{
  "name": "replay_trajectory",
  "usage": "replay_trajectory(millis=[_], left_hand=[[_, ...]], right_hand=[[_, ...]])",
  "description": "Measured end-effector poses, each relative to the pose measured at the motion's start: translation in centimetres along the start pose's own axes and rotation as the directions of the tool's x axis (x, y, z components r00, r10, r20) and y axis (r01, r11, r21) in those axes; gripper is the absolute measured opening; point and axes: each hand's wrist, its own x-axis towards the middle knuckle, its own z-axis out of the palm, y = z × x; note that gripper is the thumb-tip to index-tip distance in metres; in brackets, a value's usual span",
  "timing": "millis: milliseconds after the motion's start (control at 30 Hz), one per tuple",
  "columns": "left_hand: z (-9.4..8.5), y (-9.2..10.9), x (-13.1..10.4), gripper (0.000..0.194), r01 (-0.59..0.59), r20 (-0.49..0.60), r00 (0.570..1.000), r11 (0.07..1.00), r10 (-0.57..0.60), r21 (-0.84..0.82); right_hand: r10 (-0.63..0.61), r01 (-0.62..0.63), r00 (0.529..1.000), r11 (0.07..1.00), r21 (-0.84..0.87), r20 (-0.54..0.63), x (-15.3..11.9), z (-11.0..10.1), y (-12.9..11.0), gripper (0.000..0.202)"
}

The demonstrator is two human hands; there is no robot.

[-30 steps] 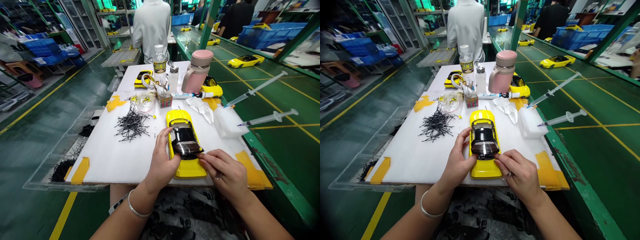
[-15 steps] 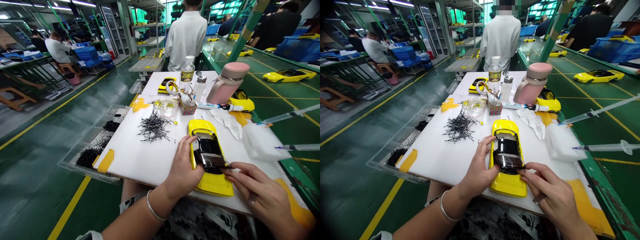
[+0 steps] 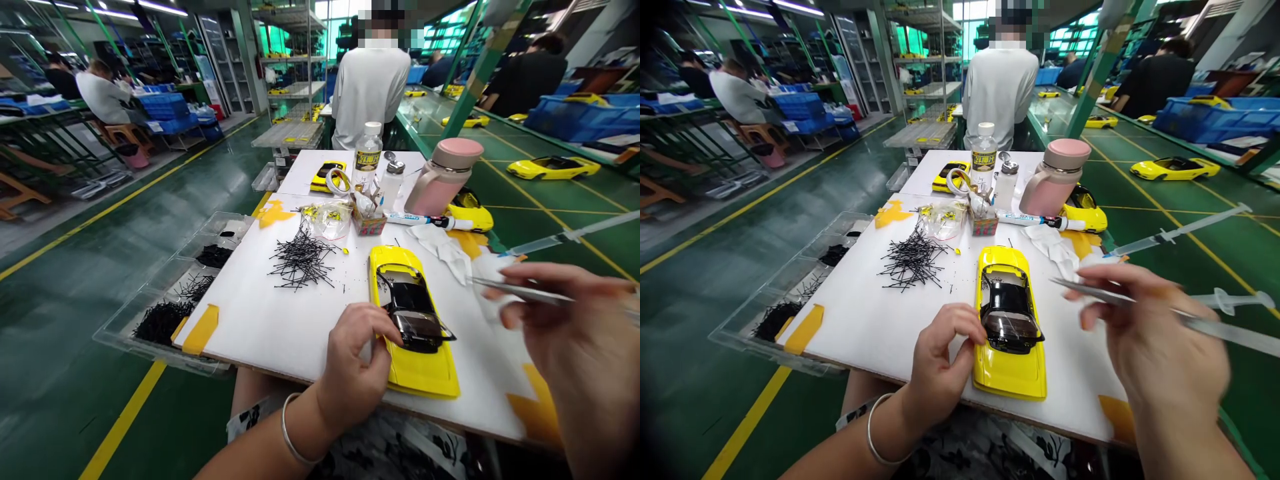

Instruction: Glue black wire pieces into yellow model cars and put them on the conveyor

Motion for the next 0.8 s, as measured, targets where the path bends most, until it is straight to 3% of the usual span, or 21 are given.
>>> replay_trajectory(millis=[67, 100, 200, 333, 433, 667, 800], left_hand=[[0.0, 0.2, -0.2, 0.028, -0.137, 0.057, 0.989, 0.99, 0.138, -0.018], [0.1, 0.3, -0.3, 0.027, -0.195, 0.092, 0.976, 0.981, 0.196, -0.023], [0.3, 0.2, -0.5, 0.024, -0.286, 0.144, 0.947, 0.958, 0.286, -0.021], [0.5, -0.1, -0.6, 0.025, -0.268, 0.145, 0.954, 0.963, 0.263, 0.016], [0.5, -0.1, -0.5, 0.024, -0.282, 0.157, 0.948, 0.959, 0.277, 0.009], [0.5, -0.2, -0.4, 0.023, -0.312, 0.223, 0.925, 0.95, 0.308, -0.019], [0.8, -0.8, -0.6, 0.023, -0.357, 0.181, 0.919, 0.934, 0.351, -0.001]], right_hand=[[0.236, -0.251, 0.964, 0.959, 0.131, 0.124, 3.0, 2.5, -2.0, 0.022], [0.269, -0.306, 0.937, 0.939, 0.156, 0.222, 4.2, 3.9, -2.8, 0.023], [0.229, -0.335, 0.866, 0.925, 0.178, 0.444, 6.7, 8.2, -4.0, 0.016], [0.207, -0.291, 0.808, 0.954, 0.067, 0.552, 7.9, 12.0, -3.8, 0.003], [0.209, -0.253, 0.776, 0.967, -0.01, 0.595, 7.9, 12.7, -3.5, 0.001], [0.289, -0.267, 0.74, 0.955, -0.13, 0.607, 7.1, 12.2, -3.1, 0.009], [0.32, -0.269, 0.721, 0.947, -0.178, 0.615, 7.1, 12.3, -3.3, 0.011]])
